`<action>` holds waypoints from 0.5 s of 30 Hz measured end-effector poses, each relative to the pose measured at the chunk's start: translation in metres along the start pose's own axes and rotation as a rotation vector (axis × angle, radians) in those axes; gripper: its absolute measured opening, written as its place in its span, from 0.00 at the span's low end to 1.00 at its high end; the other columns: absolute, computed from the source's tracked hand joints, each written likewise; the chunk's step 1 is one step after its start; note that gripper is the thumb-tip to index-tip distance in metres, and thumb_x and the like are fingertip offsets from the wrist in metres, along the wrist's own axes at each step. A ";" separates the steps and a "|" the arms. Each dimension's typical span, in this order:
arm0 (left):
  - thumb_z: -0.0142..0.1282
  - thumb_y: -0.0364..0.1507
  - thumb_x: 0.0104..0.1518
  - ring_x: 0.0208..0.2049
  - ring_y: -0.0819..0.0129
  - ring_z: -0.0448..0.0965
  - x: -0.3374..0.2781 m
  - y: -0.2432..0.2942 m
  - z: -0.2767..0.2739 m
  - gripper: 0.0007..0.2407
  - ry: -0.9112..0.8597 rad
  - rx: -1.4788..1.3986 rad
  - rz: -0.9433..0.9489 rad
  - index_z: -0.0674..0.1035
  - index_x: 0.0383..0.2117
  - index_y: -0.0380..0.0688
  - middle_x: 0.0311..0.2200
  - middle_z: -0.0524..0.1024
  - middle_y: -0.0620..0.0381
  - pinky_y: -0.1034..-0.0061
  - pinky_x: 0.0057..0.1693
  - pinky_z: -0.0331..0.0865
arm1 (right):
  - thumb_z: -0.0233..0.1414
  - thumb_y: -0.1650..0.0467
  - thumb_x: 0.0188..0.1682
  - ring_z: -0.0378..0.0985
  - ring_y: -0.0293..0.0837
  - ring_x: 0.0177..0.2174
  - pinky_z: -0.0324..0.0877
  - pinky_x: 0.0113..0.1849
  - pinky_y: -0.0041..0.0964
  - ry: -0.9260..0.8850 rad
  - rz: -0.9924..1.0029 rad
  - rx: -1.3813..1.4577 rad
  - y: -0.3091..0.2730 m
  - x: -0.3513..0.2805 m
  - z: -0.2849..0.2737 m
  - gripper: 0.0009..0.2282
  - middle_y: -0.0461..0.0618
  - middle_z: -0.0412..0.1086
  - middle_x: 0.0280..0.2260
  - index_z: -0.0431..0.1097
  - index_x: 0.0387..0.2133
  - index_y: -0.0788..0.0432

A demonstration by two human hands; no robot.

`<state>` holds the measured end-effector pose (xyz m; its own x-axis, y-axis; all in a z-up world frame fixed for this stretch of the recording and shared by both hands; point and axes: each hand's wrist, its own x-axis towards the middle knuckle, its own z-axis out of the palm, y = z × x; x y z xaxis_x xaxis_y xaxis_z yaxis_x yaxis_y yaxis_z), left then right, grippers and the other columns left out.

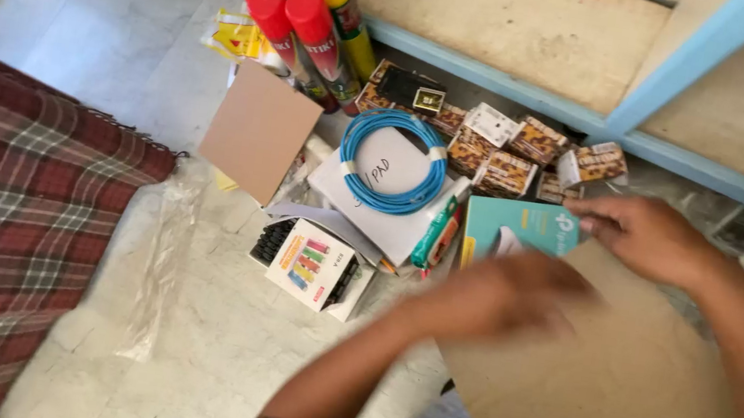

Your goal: Restocking various retail items from the floor onto shelves.

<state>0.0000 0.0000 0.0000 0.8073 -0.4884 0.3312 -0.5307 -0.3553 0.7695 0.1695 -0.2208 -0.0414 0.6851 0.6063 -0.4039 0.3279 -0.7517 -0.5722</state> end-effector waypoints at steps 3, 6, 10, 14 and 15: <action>0.61 0.35 0.59 0.49 0.54 0.82 -0.049 -0.142 -0.071 0.15 0.367 0.131 -0.815 0.79 0.51 0.48 0.50 0.80 0.49 0.65 0.53 0.75 | 0.51 0.63 0.52 0.82 0.41 0.43 0.73 0.47 0.39 -0.057 -0.010 0.083 0.030 0.021 0.023 0.16 0.49 0.80 0.47 0.75 0.53 0.47; 0.62 0.40 0.56 0.49 0.47 0.80 -0.135 -0.290 -0.094 0.21 0.480 0.439 -1.137 0.78 0.55 0.46 0.51 0.77 0.42 0.57 0.54 0.74 | 0.51 0.63 0.52 0.81 0.40 0.45 0.72 0.49 0.37 -0.131 0.073 0.233 0.034 0.026 0.027 0.17 0.48 0.81 0.46 0.75 0.52 0.53; 0.64 0.45 0.54 0.51 0.42 0.77 -0.123 -0.310 -0.093 0.26 0.553 0.480 -1.407 0.75 0.56 0.46 0.54 0.70 0.37 0.54 0.55 0.72 | 0.52 0.63 0.51 0.80 0.40 0.47 0.70 0.50 0.36 -0.136 0.097 0.395 0.029 0.028 0.033 0.18 0.48 0.82 0.46 0.76 0.52 0.56; 0.63 0.41 0.50 0.53 0.42 0.75 -0.132 -0.332 -0.074 0.26 0.650 0.511 -1.626 0.71 0.53 0.41 0.56 0.67 0.39 0.52 0.55 0.73 | 0.52 0.63 0.51 0.80 0.40 0.47 0.71 0.50 0.36 -0.090 0.053 0.452 0.024 0.033 0.044 0.17 0.48 0.82 0.46 0.76 0.50 0.57; 0.59 0.36 0.52 0.53 0.42 0.75 -0.132 -0.357 -0.065 0.23 0.663 0.544 -1.607 0.69 0.53 0.40 0.55 0.68 0.39 0.51 0.55 0.73 | 0.53 0.63 0.51 0.80 0.40 0.47 0.71 0.50 0.36 -0.053 0.030 0.445 0.028 0.031 0.047 0.17 0.48 0.81 0.47 0.77 0.49 0.58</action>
<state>0.0998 0.2431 -0.2829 0.4472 0.8652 -0.2267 0.8720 -0.3654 0.3256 0.1697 -0.2111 -0.1034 0.6520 0.6071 -0.4542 -0.0111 -0.5913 -0.8064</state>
